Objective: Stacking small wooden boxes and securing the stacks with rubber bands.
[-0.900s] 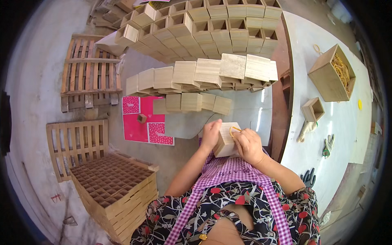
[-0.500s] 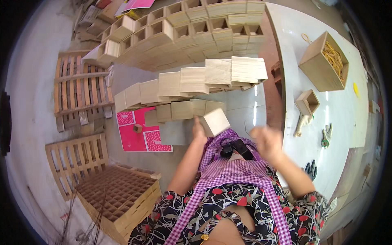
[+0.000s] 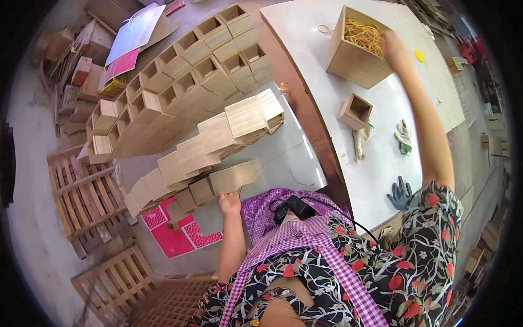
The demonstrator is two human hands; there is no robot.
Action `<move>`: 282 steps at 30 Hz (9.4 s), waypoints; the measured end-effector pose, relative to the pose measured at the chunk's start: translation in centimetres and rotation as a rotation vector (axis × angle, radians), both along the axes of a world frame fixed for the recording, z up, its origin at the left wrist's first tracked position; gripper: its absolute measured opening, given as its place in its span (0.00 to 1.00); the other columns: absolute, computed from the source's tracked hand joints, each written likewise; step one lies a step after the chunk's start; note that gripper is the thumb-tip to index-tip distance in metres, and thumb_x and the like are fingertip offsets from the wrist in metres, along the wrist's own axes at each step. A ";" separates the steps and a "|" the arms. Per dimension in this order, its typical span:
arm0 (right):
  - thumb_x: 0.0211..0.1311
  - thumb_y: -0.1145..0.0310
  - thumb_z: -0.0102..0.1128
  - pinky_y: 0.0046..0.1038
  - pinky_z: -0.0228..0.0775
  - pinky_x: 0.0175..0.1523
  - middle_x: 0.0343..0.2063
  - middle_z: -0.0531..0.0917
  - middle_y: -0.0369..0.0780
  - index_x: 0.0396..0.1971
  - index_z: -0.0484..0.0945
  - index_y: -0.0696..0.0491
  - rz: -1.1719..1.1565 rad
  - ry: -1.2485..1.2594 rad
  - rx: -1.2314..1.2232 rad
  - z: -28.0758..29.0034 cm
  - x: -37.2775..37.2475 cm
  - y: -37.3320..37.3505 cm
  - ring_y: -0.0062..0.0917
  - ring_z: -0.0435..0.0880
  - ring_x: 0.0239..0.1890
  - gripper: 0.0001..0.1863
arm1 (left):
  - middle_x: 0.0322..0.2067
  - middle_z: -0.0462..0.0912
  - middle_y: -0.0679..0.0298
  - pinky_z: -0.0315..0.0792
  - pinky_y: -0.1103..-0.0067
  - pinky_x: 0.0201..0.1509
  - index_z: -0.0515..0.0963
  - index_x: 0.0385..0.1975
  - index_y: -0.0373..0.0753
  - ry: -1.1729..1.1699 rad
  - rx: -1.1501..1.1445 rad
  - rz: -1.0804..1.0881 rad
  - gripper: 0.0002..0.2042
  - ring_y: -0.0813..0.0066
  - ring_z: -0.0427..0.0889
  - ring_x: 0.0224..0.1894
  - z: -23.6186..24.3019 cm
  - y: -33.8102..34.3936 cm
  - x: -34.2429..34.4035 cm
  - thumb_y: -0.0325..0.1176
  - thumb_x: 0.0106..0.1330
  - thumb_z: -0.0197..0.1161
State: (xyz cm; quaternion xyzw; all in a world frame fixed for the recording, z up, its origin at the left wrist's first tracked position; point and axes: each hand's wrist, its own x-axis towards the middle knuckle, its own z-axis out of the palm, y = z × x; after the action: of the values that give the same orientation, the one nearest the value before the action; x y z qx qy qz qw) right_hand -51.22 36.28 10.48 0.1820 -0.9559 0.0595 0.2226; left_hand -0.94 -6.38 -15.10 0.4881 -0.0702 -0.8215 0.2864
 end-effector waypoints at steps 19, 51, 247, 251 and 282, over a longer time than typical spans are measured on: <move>0.43 0.78 0.56 0.35 0.69 0.36 0.27 0.79 0.42 0.40 0.76 0.56 0.819 -0.368 -0.313 -3.1 28.0 -10.0 0.38 0.77 0.29 0.18 | 0.53 0.73 0.56 0.62 0.76 0.59 0.65 0.56 0.34 0.104 -0.912 -0.820 0.19 0.68 0.70 0.57 18.9 9.8 -5.2 0.37 0.70 0.48; 0.44 0.68 0.70 0.32 0.72 0.37 0.35 0.79 0.45 0.32 0.74 0.57 0.996 -0.768 -0.463 -5.1 38.8 -22.4 0.38 0.79 0.34 0.16 | 0.17 0.74 0.59 0.67 0.76 0.28 0.76 0.28 0.31 -0.507 -1.024 -0.799 0.24 0.78 0.71 0.22 14.9 4.9 1.0 0.49 0.69 0.49; 0.52 0.77 0.58 0.37 0.65 0.55 0.48 0.76 0.46 0.46 0.74 0.55 0.591 -0.242 0.034 -12.1 11.9 -3.7 0.42 0.73 0.51 0.18 | 0.50 0.73 0.61 0.68 0.67 0.57 0.63 0.55 0.42 -0.122 -0.340 0.359 0.15 0.64 0.73 0.51 4.0 -12.6 10.2 0.36 0.71 0.47; 0.52 0.69 0.62 0.39 0.61 0.58 0.51 0.72 0.49 0.56 0.65 0.56 0.363 -0.379 0.161 -15.2 18.3 -4.4 0.43 0.71 0.53 0.29 | 0.51 0.72 0.61 0.66 0.68 0.58 0.63 0.54 0.41 -0.018 -0.379 0.349 0.15 0.64 0.72 0.53 3.6 -12.2 10.6 0.36 0.71 0.46; 0.64 0.69 0.52 0.28 0.70 0.31 0.21 0.79 0.41 0.32 0.74 0.58 0.794 -1.030 -0.381 -1.4 32.2 -15.6 0.28 0.79 0.23 0.07 | 0.28 0.79 0.61 0.69 0.80 0.36 0.67 0.45 0.36 0.094 -0.994 -1.213 0.14 0.79 0.77 0.31 24.1 11.2 -6.3 0.42 0.70 0.51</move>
State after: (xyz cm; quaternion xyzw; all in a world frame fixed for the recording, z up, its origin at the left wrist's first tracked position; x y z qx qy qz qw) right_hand -19.07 20.67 9.05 0.4253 -0.7734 0.3834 -0.2721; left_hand -7.20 4.80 9.02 0.1439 -0.6715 -0.7264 -0.0248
